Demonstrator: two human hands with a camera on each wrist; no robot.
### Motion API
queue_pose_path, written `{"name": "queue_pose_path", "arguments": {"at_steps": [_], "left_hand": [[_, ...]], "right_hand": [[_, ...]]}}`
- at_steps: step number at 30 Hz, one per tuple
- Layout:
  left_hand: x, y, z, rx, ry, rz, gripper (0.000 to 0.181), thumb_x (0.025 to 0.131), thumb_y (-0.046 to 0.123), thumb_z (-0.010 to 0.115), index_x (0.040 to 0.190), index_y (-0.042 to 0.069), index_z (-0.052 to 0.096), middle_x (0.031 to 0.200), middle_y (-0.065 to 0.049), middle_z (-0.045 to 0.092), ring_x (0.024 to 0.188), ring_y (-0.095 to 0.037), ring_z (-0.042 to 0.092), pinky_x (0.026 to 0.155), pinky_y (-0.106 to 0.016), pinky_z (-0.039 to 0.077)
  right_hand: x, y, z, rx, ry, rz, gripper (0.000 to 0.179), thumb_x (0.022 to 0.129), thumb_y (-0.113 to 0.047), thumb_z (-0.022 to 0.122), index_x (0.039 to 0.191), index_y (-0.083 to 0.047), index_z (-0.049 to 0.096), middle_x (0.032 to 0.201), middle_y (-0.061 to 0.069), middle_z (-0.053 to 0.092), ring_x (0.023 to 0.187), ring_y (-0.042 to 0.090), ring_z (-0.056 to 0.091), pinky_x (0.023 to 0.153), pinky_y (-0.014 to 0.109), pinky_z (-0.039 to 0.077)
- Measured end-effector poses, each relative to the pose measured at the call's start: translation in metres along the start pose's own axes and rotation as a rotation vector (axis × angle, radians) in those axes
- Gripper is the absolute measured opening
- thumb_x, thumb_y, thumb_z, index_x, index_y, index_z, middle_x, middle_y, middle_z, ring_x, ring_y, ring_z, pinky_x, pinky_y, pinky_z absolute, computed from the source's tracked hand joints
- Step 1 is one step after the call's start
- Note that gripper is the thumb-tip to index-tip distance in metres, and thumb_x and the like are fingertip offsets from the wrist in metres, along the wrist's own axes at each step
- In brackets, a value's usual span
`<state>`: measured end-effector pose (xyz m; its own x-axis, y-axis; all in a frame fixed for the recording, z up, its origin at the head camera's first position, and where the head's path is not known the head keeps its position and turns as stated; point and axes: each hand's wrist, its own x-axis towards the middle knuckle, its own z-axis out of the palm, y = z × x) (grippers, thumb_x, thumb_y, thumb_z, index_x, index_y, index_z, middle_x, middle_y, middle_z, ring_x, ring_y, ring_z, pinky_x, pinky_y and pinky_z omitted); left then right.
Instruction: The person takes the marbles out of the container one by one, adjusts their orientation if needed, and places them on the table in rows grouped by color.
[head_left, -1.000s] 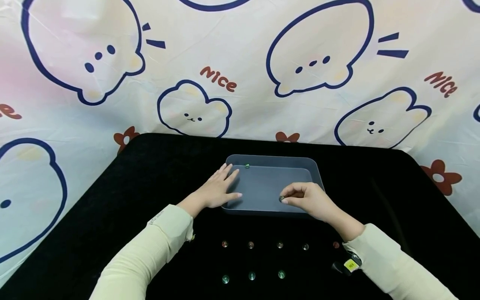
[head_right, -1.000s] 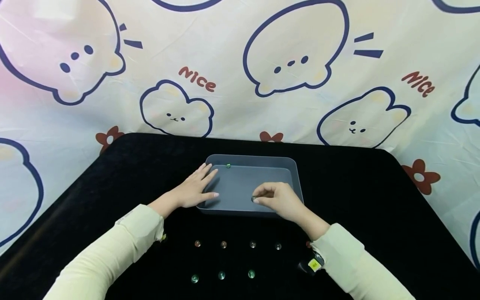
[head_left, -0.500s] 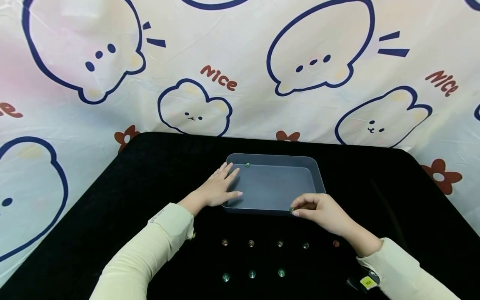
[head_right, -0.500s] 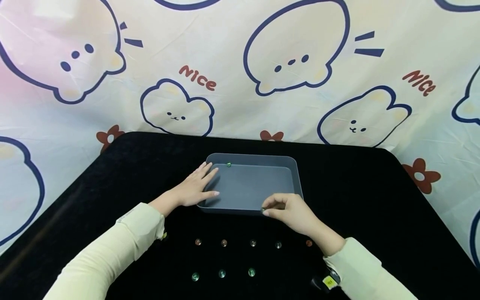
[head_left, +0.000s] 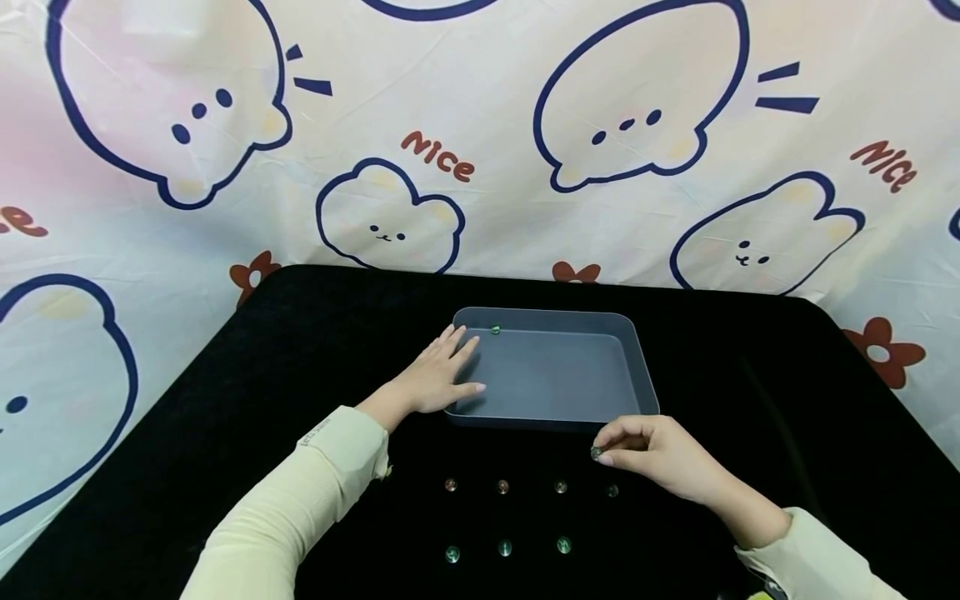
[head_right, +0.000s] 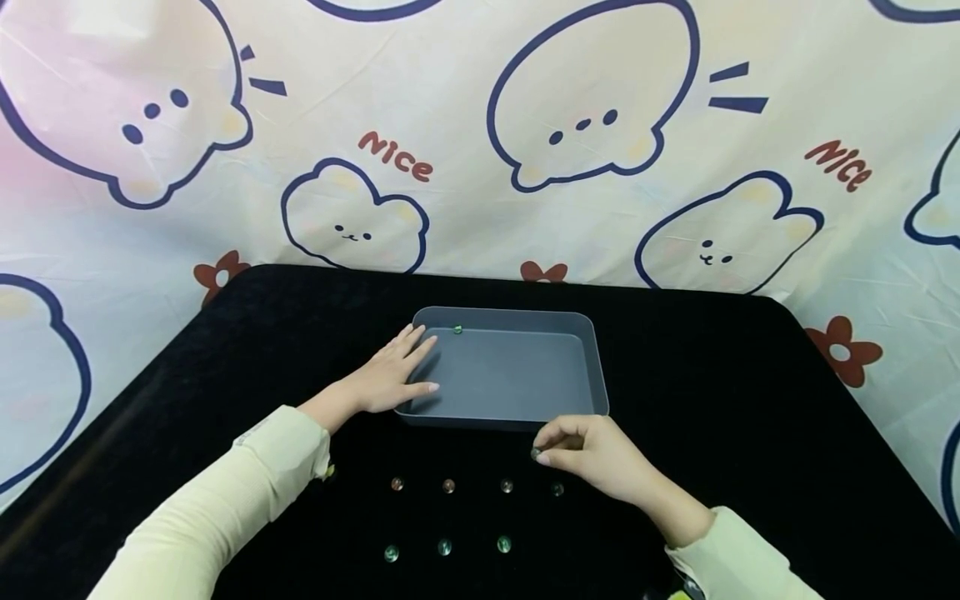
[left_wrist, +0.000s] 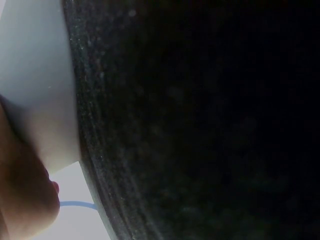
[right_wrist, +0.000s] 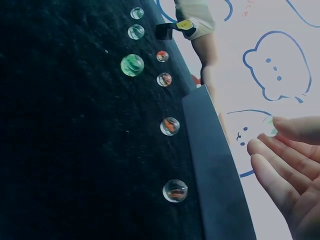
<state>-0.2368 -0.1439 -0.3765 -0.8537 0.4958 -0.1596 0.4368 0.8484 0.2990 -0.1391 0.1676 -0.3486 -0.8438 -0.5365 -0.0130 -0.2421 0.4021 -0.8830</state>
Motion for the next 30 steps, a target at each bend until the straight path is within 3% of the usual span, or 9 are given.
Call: {"name": "queue_pose_path", "arguments": {"at_steps": [15, 30], "left_hand": [[0.001, -0.001, 0.001, 0.010, -0.004, -0.002, 0.076, 0.084, 0.057, 0.036, 0.140, 0.014, 0.009, 0.144, -0.011, -0.003, 0.128, -0.022, -0.011, 0.102, -0.041, 0.002], [0.002, -0.001, 0.001, 0.007, -0.002, -0.006, 0.075, 0.084, 0.056, 0.037, 0.140, 0.014, 0.009, 0.144, -0.011, -0.003, 0.128, -0.022, -0.011, 0.102, -0.040, 0.001]], "right_hand": [[-0.024, 0.011, 0.005, 0.089, -0.119, -0.148, 0.010, 0.080, -0.008, 0.060, 0.089, -0.004, 0.062, 0.083, 0.004, 0.062, 0.072, 0.020, 0.060, 0.061, 0.031, 0.049], [-0.039, 0.026, 0.012, 0.204, -0.275, -0.169, 0.010, 0.081, -0.005, 0.057, 0.090, -0.001, 0.061, 0.084, 0.007, 0.062, 0.074, 0.015, 0.060, 0.062, 0.031, 0.049]]}}
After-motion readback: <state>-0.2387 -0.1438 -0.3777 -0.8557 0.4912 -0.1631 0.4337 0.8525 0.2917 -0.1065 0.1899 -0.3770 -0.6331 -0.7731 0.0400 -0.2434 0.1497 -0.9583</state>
